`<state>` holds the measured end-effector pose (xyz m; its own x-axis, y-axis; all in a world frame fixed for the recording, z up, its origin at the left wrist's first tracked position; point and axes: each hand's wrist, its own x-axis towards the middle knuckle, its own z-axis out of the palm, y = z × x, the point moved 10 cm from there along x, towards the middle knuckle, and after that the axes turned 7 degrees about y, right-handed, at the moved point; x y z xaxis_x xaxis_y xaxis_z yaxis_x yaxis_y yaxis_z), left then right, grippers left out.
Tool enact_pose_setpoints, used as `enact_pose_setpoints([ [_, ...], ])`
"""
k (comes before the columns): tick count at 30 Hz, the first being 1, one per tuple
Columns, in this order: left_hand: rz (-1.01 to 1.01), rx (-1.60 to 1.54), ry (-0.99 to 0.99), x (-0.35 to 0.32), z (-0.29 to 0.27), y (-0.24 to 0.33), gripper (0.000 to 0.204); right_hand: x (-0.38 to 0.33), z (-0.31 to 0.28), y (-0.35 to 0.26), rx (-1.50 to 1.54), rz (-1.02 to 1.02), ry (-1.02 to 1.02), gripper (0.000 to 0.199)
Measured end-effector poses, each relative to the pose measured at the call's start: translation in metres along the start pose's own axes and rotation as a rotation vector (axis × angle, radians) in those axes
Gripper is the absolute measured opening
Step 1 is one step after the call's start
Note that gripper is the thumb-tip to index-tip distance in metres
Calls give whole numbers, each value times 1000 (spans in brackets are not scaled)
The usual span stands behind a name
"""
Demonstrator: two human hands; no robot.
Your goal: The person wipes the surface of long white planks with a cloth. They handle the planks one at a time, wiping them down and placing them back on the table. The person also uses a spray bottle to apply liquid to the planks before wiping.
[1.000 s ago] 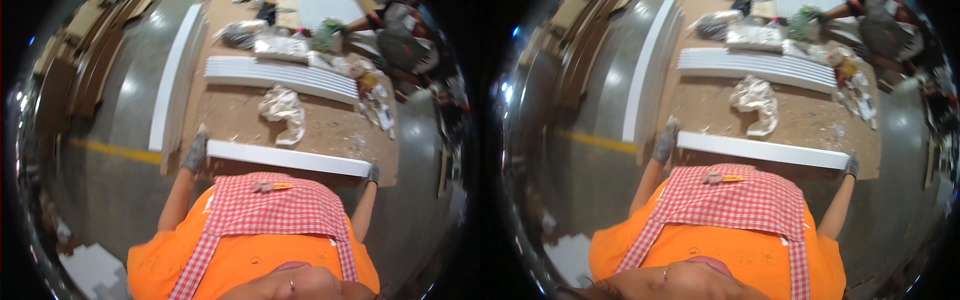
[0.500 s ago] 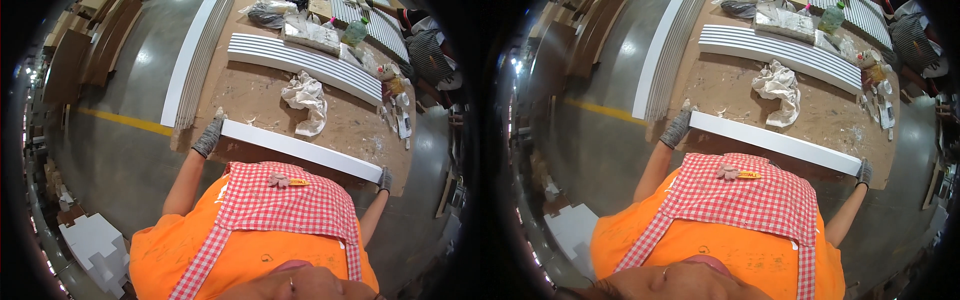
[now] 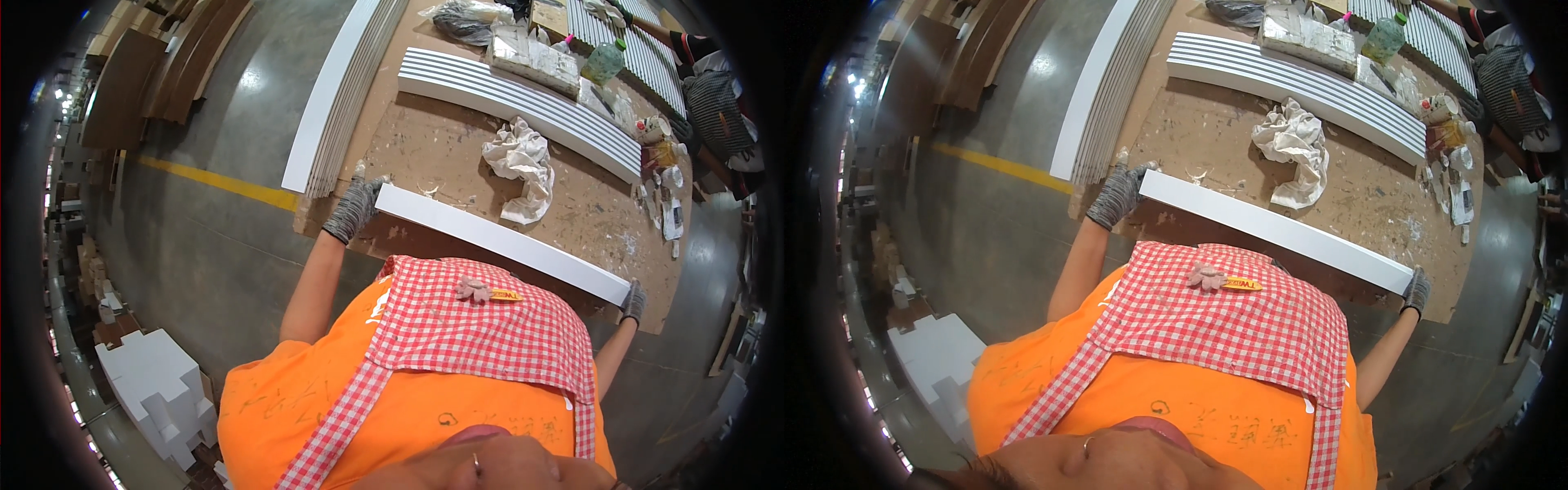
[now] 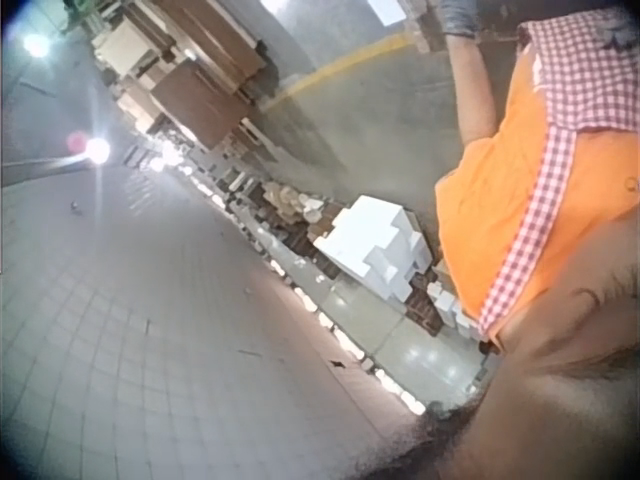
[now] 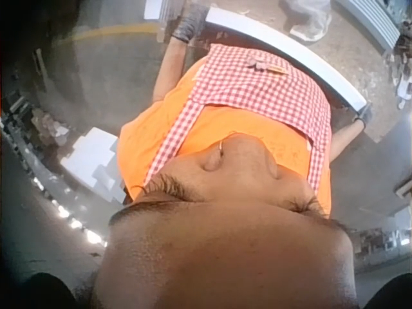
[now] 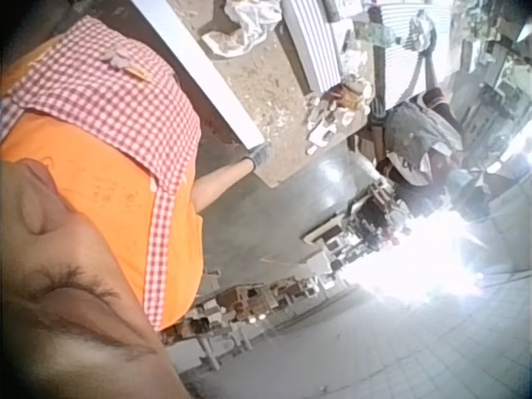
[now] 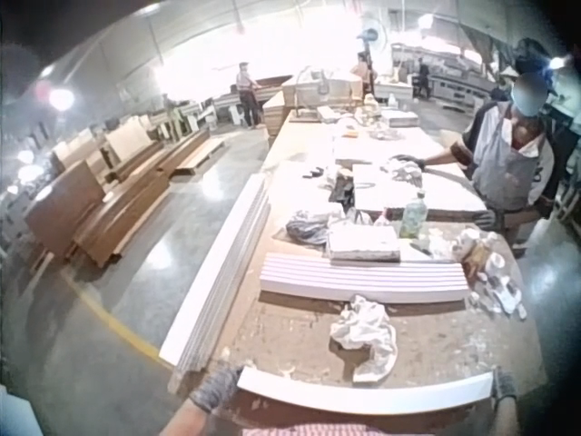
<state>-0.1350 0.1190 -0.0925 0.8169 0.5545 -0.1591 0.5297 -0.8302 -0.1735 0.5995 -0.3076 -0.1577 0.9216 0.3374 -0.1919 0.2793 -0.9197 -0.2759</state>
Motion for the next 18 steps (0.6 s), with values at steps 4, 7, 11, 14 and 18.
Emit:
enact_pose_setpoints([
  [4, -523, -1304, 426, -9, -20, -37, 37, -20, -18, -23, -148, -136, 65, 49],
  [7, -625, -1601, 714, -17, -42, -31, 36, -41, -41, -69, -232, -387, 287, 38],
  [11, -641, -1692, 829, -24, -21, -15, 40, -53, -58, -168, -63, -444, 417, 36],
  [14, -652, -1661, 916, -23, -30, -11, 41, -69, -52, -241, -30, -610, 416, 29],
  [18, -645, -1514, 1010, -27, -15, -12, 42, -98, -60, -358, 354, -835, 305, 22],
])
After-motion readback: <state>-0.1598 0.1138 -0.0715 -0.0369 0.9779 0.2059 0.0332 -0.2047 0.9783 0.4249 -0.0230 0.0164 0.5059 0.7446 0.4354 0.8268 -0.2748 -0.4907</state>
